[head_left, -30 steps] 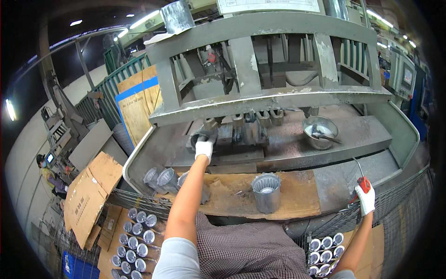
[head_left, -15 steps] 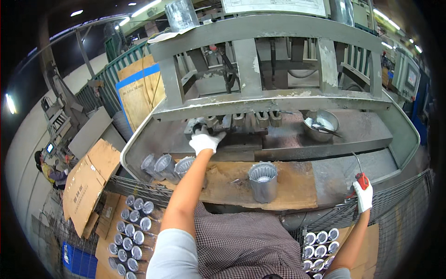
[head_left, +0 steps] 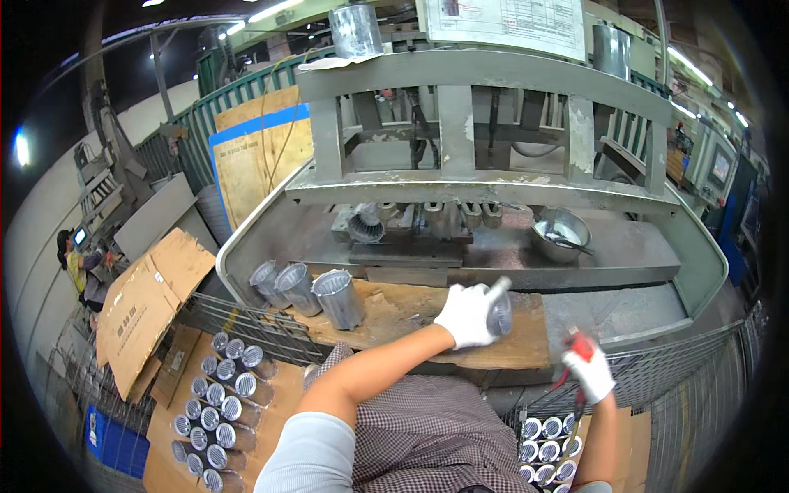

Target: The person cleans debris from circular metal castings using a hand scraper and a pneumatic air blow gun, then places the cleaned castings into a storage bin.

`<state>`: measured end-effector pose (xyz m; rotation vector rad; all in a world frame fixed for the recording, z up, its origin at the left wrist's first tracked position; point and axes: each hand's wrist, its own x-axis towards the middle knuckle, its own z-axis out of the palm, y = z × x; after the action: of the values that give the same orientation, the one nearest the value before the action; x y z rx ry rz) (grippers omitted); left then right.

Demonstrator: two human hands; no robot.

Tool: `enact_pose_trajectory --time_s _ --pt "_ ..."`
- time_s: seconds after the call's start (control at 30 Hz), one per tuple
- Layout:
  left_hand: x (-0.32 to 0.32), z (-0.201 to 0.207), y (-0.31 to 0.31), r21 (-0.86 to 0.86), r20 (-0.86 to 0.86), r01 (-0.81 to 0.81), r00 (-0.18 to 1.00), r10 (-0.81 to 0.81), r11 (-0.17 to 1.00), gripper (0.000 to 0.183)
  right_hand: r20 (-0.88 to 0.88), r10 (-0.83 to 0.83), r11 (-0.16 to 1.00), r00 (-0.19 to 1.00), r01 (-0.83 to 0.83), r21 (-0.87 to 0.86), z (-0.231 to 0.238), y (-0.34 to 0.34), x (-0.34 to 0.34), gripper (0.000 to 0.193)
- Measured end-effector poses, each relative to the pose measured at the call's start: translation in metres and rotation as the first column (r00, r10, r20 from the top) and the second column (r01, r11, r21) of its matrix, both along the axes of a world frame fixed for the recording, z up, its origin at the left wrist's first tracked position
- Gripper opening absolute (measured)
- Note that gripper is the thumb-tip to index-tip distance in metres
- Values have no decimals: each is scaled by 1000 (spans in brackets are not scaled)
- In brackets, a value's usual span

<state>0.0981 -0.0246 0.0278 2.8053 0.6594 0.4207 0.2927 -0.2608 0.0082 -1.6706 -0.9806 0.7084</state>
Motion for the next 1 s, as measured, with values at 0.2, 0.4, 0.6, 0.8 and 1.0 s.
enact_pose_trajectory --time_s 0.2,0.4,0.6,0.8,1.0 --pt "-17 -18 13 102 -29 -115 993 118 988 77 187 3 991 982 23 -135 -70 25 -55 57" --pt "-56 -22 23 -56 277 -111 953 122 992 72 153 140 988 978 -130 -78 -75 81 -99 58" --pt "-77 -43 37 -64 451 37 893 -4 997 71 104 298 946 949 -279 -163 -36 79 -123 56" --pt "-74 -42 30 81 408 -35 913 -1 996 72 229 283 939 931 -221 -262 -21 74 -111 56" --pt "-72 -31 22 137 459 -72 888 1 988 68 275 262 942 925 -183 -283 -34 80 -88 54"
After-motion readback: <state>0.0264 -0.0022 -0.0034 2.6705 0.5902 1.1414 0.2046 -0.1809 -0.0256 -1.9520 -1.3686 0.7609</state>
